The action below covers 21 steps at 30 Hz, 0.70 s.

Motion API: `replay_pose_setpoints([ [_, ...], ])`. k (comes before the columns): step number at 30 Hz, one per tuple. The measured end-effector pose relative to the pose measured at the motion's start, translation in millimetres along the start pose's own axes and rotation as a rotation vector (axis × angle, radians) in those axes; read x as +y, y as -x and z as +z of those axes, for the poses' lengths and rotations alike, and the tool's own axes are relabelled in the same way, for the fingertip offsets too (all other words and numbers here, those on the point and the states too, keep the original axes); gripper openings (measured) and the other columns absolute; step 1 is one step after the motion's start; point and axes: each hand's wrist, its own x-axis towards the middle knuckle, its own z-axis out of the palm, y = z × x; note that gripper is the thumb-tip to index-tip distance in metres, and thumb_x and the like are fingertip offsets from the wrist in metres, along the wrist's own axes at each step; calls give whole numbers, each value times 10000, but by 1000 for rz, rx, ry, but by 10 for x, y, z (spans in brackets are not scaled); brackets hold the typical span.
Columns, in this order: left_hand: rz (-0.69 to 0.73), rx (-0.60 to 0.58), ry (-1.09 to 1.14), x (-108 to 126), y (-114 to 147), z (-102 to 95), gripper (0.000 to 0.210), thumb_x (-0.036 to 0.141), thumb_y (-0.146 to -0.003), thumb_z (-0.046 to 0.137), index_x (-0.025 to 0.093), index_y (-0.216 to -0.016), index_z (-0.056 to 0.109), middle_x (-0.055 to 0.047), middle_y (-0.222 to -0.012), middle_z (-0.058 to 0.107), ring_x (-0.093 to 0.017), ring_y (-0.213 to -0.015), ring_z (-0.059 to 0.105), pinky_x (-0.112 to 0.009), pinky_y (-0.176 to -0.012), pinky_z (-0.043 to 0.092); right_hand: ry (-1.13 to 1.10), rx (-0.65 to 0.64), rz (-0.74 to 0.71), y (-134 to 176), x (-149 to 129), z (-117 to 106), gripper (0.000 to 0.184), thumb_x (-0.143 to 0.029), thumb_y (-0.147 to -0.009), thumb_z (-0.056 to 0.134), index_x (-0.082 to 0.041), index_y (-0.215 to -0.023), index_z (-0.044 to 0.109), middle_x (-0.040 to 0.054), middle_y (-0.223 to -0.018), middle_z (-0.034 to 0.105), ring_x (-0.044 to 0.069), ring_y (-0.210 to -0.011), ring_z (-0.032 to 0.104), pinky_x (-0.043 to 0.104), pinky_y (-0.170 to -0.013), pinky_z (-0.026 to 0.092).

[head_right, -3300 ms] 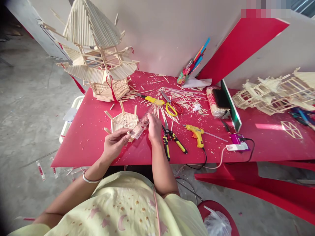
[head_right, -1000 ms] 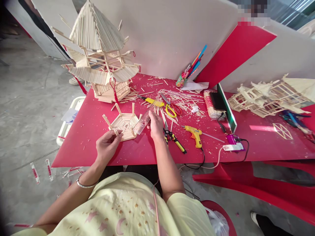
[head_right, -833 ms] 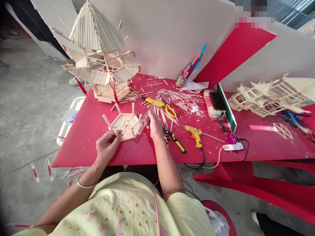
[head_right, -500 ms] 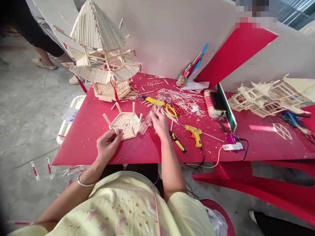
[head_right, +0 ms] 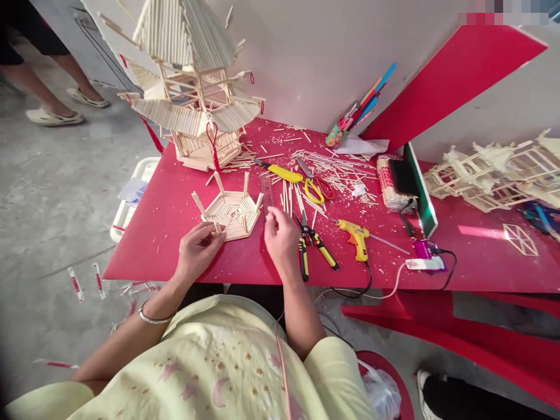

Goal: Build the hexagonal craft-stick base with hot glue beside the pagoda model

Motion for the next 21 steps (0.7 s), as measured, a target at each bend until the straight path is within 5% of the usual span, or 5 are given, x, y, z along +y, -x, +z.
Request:
replay_pose_setpoints([
  [7, 30, -15, -94, 24, 1, -28, 121, 268, -923, 677, 183, -925, 763, -52, -937, 702, -124, -715, 596, -241, -630, 450, -358, -190, -76, 279, -146, 182, 279, -302, -929, 670, -237, -1199, 693, 78, -1174, 674, 146, -828, 675, 238, -598, 570],
  [21, 82, -47, -220, 30, -41, -63, 152, 314, -933, 707, 182, -888, 768, -24, -823, 664, -103, -655, 578, -225, -595, 444, -440, -144, -160, 206, -165, 324, 171, -359, -1035, 599, -234, -1062, 713, 58, -1021, 737, 176, -951, 709, 309, -835, 581],
])
